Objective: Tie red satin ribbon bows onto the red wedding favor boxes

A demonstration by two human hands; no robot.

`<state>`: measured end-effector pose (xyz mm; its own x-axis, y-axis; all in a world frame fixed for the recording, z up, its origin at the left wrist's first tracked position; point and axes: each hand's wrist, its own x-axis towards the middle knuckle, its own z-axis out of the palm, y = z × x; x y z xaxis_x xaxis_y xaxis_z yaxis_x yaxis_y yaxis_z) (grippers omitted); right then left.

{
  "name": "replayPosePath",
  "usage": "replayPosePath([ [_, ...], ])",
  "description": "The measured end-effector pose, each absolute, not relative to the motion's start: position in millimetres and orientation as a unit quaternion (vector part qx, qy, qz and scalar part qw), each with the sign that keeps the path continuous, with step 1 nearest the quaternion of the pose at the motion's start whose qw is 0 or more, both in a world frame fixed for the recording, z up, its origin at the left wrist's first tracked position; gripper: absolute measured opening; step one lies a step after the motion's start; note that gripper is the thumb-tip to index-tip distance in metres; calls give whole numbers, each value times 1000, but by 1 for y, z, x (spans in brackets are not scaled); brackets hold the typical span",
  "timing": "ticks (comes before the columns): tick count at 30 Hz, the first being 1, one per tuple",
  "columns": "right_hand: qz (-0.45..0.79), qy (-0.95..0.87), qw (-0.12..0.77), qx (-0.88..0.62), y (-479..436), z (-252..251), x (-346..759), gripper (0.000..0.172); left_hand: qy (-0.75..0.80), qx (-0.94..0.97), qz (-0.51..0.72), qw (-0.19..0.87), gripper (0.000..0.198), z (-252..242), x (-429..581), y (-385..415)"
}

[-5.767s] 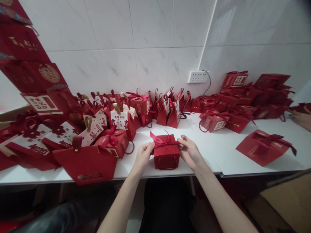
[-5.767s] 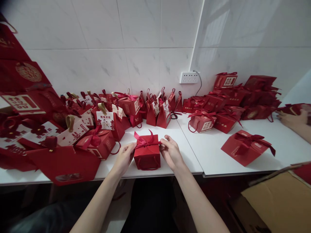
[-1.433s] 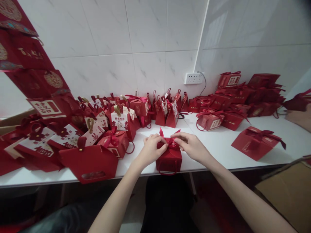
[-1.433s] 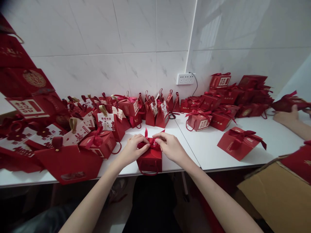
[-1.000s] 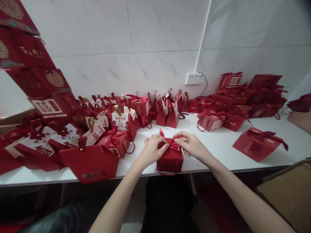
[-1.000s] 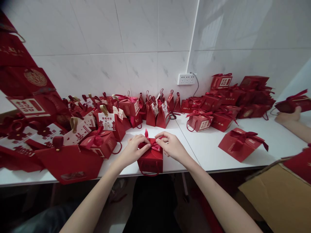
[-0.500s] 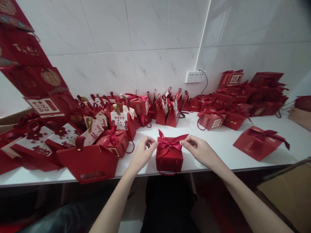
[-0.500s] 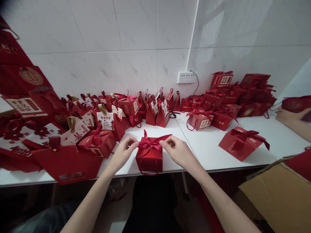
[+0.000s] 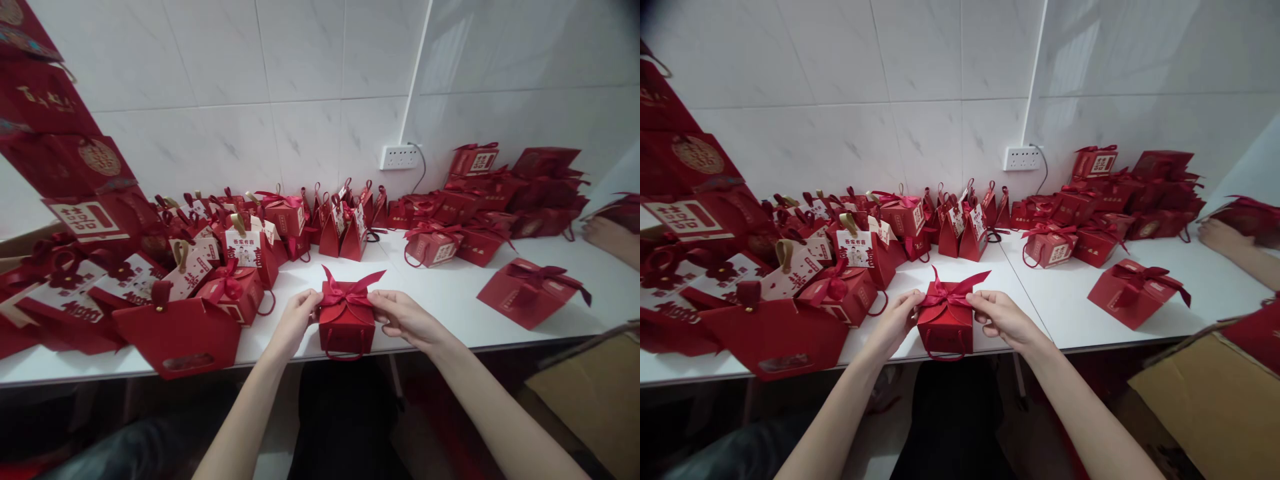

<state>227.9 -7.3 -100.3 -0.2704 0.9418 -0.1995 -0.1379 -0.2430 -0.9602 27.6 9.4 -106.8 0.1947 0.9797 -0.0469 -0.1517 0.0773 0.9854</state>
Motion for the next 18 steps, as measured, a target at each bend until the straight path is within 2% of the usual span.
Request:
replayPosePath([
  [7,723,-340,469,-376,-4,-112,228,34,385,462,500,623,37,-119,32,9],
  [13,740,-295,474,-375,-3,-117,231,22,376,459,502,629,39,-121,32,9],
  [18,752,-268,464,-385,-3,-124,232,25,383,458,504,624,39,-123,34,6],
])
